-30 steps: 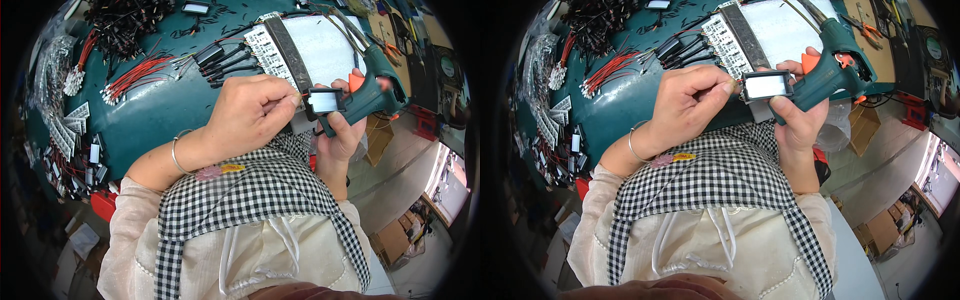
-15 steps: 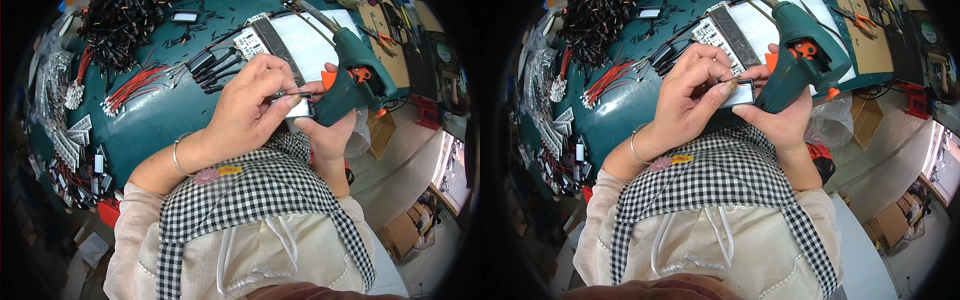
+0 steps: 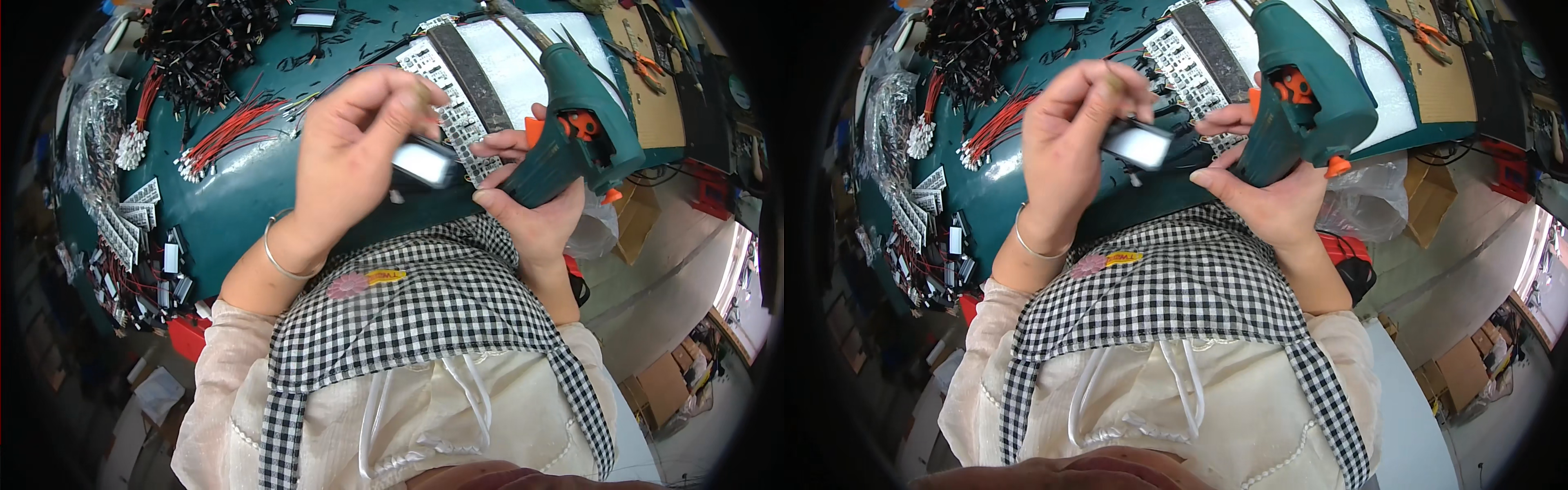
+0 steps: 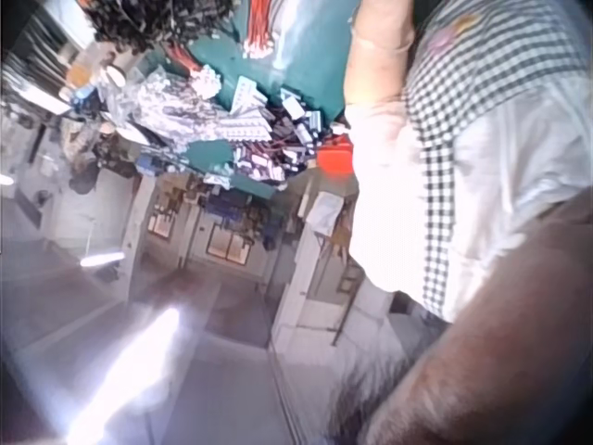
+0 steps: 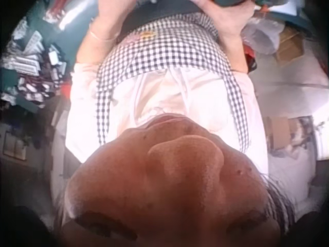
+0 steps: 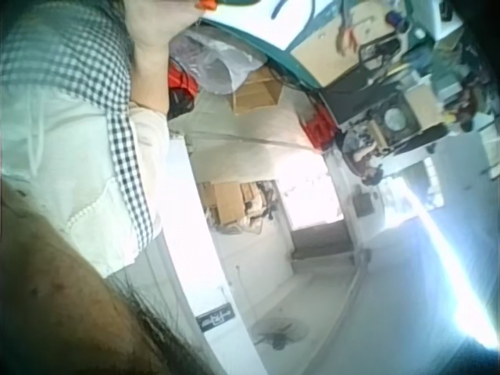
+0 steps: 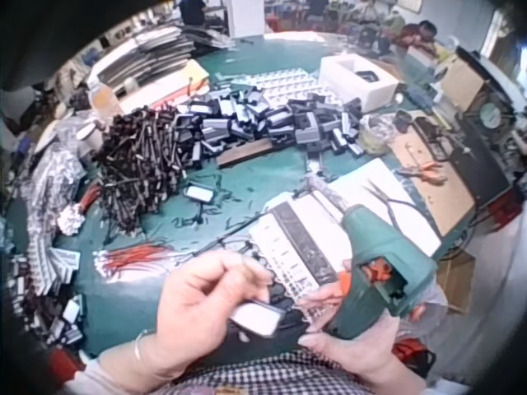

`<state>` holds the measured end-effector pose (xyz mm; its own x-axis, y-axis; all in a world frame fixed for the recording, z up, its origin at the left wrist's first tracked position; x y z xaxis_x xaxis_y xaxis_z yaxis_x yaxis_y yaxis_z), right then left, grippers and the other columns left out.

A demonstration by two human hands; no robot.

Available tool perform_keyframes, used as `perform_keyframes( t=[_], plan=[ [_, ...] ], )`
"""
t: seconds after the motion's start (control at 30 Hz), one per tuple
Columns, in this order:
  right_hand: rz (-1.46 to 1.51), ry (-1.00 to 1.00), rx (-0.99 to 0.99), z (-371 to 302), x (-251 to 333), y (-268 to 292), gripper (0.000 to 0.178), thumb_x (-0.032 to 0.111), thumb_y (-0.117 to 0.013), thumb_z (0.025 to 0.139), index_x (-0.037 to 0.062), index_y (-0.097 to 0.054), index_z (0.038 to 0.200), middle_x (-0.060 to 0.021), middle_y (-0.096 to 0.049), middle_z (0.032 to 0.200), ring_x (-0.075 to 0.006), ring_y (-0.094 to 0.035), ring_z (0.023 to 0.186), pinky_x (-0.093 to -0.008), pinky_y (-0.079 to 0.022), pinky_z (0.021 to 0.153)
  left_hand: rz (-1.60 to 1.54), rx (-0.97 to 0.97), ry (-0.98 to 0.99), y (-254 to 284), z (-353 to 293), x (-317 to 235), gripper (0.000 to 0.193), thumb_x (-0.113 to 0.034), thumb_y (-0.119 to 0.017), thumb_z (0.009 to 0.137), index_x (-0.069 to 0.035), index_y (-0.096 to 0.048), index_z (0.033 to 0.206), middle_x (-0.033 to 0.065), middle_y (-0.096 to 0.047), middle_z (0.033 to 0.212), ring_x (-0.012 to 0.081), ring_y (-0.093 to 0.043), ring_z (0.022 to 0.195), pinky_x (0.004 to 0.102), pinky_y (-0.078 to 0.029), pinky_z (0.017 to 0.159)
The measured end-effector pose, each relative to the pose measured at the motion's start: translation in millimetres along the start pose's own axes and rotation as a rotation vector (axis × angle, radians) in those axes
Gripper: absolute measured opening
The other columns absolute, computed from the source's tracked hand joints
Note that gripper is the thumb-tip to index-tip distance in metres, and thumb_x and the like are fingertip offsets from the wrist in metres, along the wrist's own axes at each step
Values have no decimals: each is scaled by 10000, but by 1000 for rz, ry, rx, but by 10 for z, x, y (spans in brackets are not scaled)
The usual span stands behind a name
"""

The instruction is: The person uses a soldering iron to attach wires to a circuit board. They repeatedly pick up wires, apply heat to the connection points on the board, and place the finished units on the table. The person also uses a small handheld device to prepare the wire ends before soldering.

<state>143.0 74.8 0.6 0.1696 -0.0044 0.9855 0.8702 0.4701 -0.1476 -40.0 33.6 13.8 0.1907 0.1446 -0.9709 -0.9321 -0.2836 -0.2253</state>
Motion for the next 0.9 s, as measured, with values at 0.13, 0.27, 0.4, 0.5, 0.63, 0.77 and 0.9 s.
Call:
perform_keyframes(
  t=[0.13,0.27,0.4,0.5,0.63,0.77,0.9],
  plan=[
    [-20,-23,-76,-15,15,43,850,-46,-775,674,-65,-308,1384,-227,-622,1045,-277,-677,898,-288,-571,679,521,-87,-36,310,160,79,152,-124,-610,908,-6,-703,928,83,-690,774,153,-647,687,275,-510,655],
    [4,-37,-72,-39,17,150,829,-105,-736,671,-64,-323,1388,-221,-625,1037,-269,-681,878,-304,-565,715,978,67,-173,405,265,382,162,-109,-665,844,-34,-698,984,117,-687,790,165,-644,666,278,-491,615],
    [57,-104,-83,-119,43,216,823,-123,-727,653,-69,-338,1375,-211,-631,999,-256,-682,842,-320,-558,758,1018,-11,-111,369,314,426,110,-138,-694,818,-31,-694,841,80,-687,729,195,-636,574,319,-494,559],
    [-29,-141,-114,-167,68,231,875,163,-838,692,-83,-331,1361,-147,-625,837,-197,-636,631,-264,-509,544,1127,5,-99,362,314,459,129,-171,-702,810,-48,-702,848,89,-676,686,211,-632,563,320,-493,558],
    [-51,-156,-96,-246,120,280,882,278,-833,709,-119,-346,1328,-104,-576,664,-154,-545,481,-237,-447,472,1151,4,-135,321,373,508,132,-189,-688,795,-68,-712,840,97,-668,662,241,-646,574,329,-507,564],
    [-76,-193,-70,-312,116,325,862,302,-825,723,-143,-369,1302,-97,-562,659,-147,-536,474,-232,-424,452,1222,11,-114,303,408,544,125,-182,-666,784,-78,-719,827,102,-674,680,256,-662,601,342,-519,579],
    [-63,-238,-27,-329,86,260,831,295,-810,744,-150,-371,1293,-86,-537,656,-144,-527,476,-237,-427,458,1183,-24,-118,279,412,510,116,-145,-630,738,-48,-691,716,188,-634,632,370,-634,608,460,-515,584]
  ],
)
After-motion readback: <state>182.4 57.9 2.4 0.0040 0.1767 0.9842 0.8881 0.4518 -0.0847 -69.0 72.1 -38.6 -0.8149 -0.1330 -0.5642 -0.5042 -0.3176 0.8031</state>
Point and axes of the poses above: each hand's wrist, its own z-axis towards the middle knuckle, its own y-axis out of the back of the hand, x = y × z, the point moved 4 cm from there along z, towards the middle knuckle
